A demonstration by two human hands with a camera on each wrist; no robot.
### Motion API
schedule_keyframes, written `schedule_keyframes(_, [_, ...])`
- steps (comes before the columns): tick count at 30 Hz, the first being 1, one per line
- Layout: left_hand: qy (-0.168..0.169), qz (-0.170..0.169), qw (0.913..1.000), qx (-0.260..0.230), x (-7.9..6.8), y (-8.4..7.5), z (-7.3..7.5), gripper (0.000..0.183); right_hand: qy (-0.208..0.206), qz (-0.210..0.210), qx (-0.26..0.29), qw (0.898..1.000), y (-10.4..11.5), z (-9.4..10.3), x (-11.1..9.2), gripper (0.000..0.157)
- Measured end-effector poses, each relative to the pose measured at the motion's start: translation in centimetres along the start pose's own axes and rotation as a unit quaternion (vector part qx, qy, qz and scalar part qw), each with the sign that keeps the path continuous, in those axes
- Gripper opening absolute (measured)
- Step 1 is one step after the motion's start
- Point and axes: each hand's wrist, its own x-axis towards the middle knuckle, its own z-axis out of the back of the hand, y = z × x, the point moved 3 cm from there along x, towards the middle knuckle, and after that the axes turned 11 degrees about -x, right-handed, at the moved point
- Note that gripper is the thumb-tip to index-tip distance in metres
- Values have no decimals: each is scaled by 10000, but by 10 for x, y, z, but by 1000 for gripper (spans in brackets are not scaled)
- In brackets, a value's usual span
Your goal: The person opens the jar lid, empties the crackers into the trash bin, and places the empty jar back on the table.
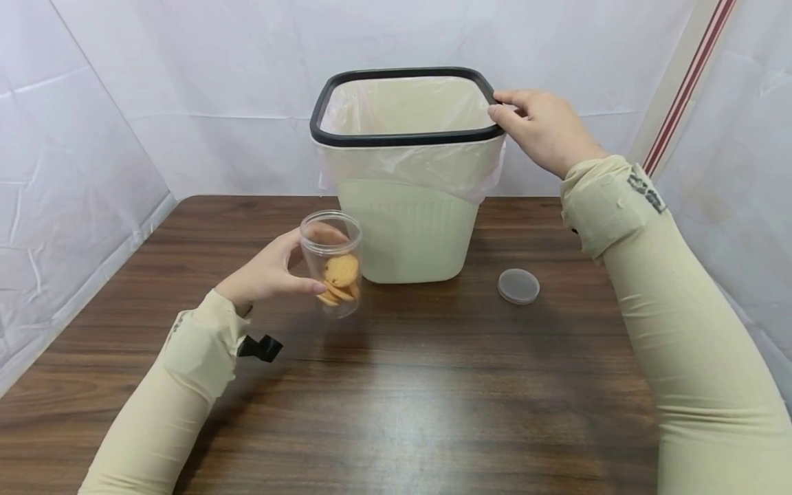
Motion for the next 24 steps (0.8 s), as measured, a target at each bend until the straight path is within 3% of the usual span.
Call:
schedule_keyframes(14, [-171,-22,9998,42,-5,-2,12,59,28,117,107,9999,3,1,1,56])
schedule_keyframes(24, [-298,-125,9991,-271,-10,-3,20,58,22,186,176,9997,6,0,3,56])
